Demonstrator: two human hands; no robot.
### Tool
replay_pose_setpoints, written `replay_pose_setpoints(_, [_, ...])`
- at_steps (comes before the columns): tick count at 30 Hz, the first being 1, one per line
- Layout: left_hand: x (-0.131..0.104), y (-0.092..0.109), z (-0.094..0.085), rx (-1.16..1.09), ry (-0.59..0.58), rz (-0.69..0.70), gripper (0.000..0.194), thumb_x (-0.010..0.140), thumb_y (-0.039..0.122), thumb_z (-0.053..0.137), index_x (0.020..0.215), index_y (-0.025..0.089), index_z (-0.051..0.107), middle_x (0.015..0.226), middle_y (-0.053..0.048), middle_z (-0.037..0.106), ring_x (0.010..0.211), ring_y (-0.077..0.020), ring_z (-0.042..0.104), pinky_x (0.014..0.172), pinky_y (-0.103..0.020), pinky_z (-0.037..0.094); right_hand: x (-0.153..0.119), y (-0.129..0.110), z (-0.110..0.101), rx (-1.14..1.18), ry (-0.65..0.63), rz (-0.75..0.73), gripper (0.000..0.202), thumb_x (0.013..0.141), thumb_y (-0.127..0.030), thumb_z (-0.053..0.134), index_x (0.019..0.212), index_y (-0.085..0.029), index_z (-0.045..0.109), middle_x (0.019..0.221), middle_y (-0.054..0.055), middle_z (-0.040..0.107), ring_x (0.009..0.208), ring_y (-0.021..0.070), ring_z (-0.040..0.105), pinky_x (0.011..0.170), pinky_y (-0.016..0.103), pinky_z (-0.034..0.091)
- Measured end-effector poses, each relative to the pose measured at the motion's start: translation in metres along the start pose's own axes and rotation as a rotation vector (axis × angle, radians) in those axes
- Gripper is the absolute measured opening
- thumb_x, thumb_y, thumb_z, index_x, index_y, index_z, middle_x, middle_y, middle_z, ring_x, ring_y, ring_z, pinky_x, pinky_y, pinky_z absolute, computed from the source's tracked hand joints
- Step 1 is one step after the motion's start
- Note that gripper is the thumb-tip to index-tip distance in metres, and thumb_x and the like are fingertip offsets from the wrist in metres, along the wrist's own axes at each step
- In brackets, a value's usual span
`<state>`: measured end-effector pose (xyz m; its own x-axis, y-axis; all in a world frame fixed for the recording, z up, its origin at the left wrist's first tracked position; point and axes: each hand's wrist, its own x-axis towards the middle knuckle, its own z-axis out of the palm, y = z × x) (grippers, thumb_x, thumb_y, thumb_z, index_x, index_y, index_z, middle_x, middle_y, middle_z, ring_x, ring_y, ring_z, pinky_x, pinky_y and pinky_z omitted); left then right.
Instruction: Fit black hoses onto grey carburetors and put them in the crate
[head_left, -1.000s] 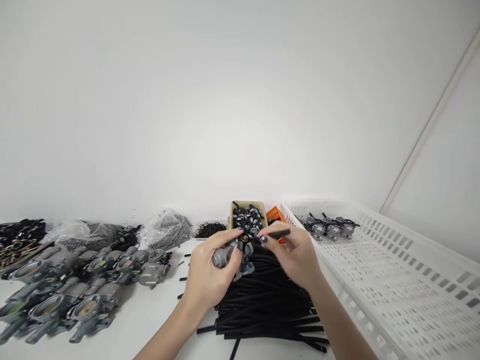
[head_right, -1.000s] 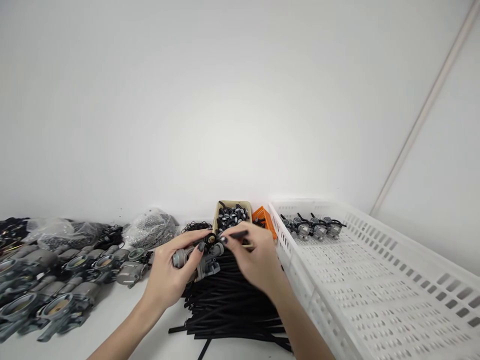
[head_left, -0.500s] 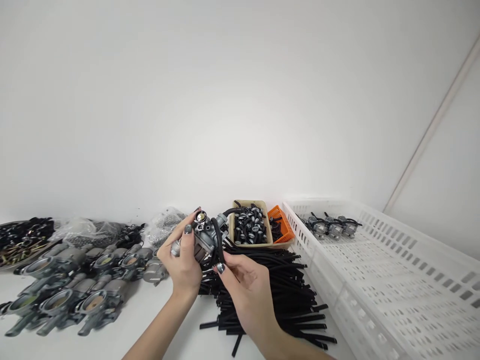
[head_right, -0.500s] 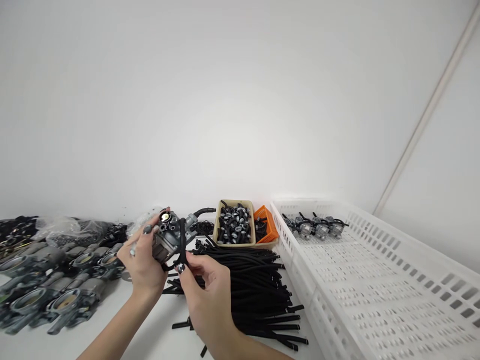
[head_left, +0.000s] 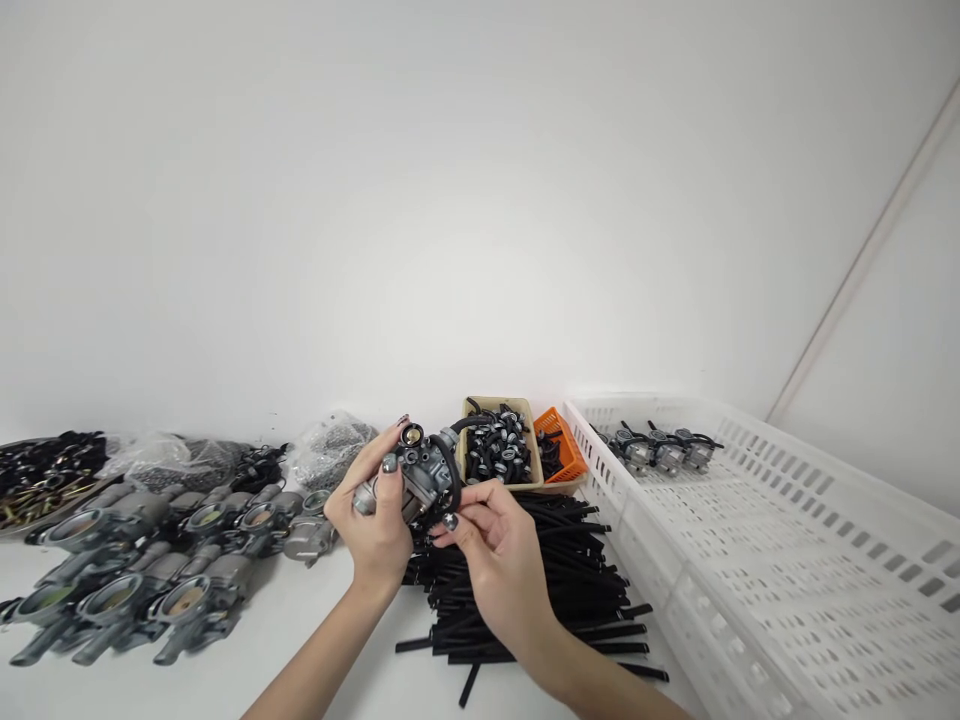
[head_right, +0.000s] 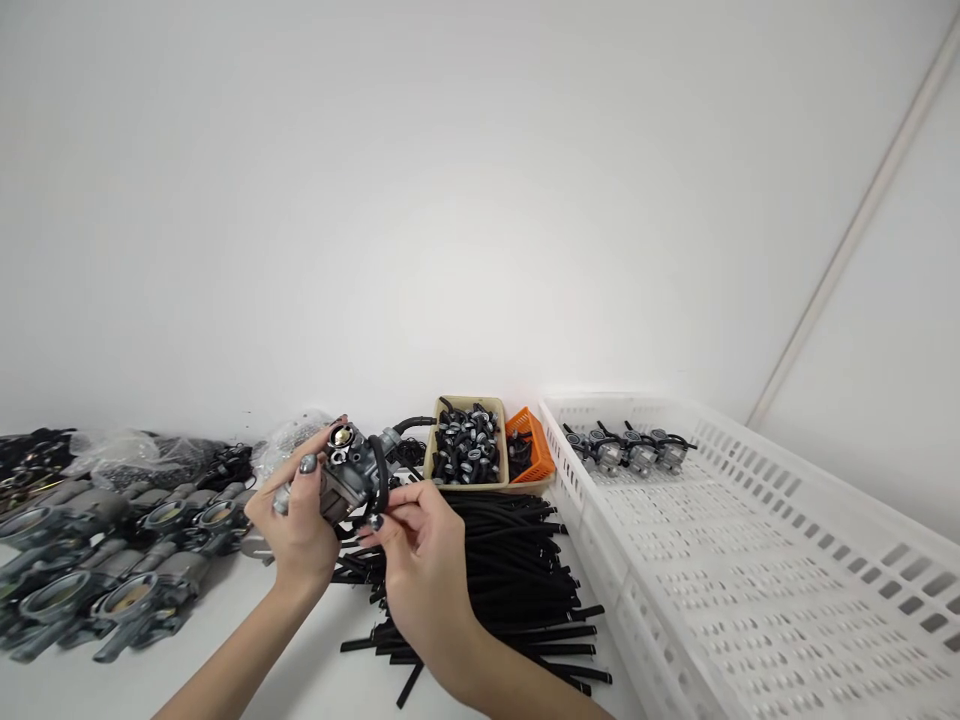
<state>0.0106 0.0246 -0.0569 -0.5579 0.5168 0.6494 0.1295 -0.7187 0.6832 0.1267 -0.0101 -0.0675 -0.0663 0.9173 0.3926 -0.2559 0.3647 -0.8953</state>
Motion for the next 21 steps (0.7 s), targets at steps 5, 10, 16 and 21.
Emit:
replay_pose_setpoints(5, [-0.006, 0.003, 0.002, -0.005, 0.014, 0.057, 0.024, 0.09, 0.035, 0.062, 0.102, 0.025, 0.08, 0.113, -0.005, 0.077, 0.115, -0.0279, 0.068, 0.106, -0.041, 0.048, -0.001, 0.013, 0.004, -0.034, 0.024, -0.041, 0.008, 0.083, -0.023, 0.065, 0.086, -0.022, 0.059, 0.078, 0.003, 0.069, 0.068, 0.0188, 0.07, 0.068, 0.033, 0.059])
replay_pose_setpoints(10, [-0.007, 0.004, 0.002, -0.021, 0.021, 0.082, 0.023, 0.091, 0.032, 0.062, 0.104, 0.026, 0.08, 0.114, -0.004, 0.077, 0.115, -0.0266, 0.068, 0.106, -0.041, 0.048, 0.0, 0.016, 0.001, -0.388, 0.068, -0.153, 0.007, 0.078, -0.016, 0.062, 0.074, -0.021, 0.059, 0.076, 0.003, 0.063, 0.068, 0.0172, 0.055, 0.065, 0.032, 0.047])
replay_pose_setpoints(16, [-0.004, -0.001, 0.0, -0.012, 0.046, 0.021, 0.033, 0.09, 0.042, 0.061, 0.105, 0.02, 0.08, 0.112, -0.009, 0.078, 0.107, -0.0296, 0.071, 0.098, -0.043, 0.055, -0.003, 0.014, 0.004, -0.203, 0.062, -0.174, 0.018, 0.076, -0.014, 0.066, 0.083, -0.025, 0.054, 0.091, 0.001, 0.057, 0.086, 0.0178, 0.057, 0.076, 0.032, 0.048])
replay_pose_setpoints(21, [-0.009, -0.001, -0.001, -0.069, -0.001, -0.135, 0.04, 0.089, 0.049, 0.059, 0.109, 0.019, 0.078, 0.117, -0.01, 0.076, 0.109, -0.031, 0.071, 0.096, -0.043, 0.057, 0.008, 0.001, 0.004, 0.265, 0.024, 0.089, 0.069, 0.069, -0.03, 0.085, 0.127, -0.032, 0.048, 0.123, 0.004, 0.064, 0.11, 0.0229, 0.065, 0.093, 0.039, 0.055])
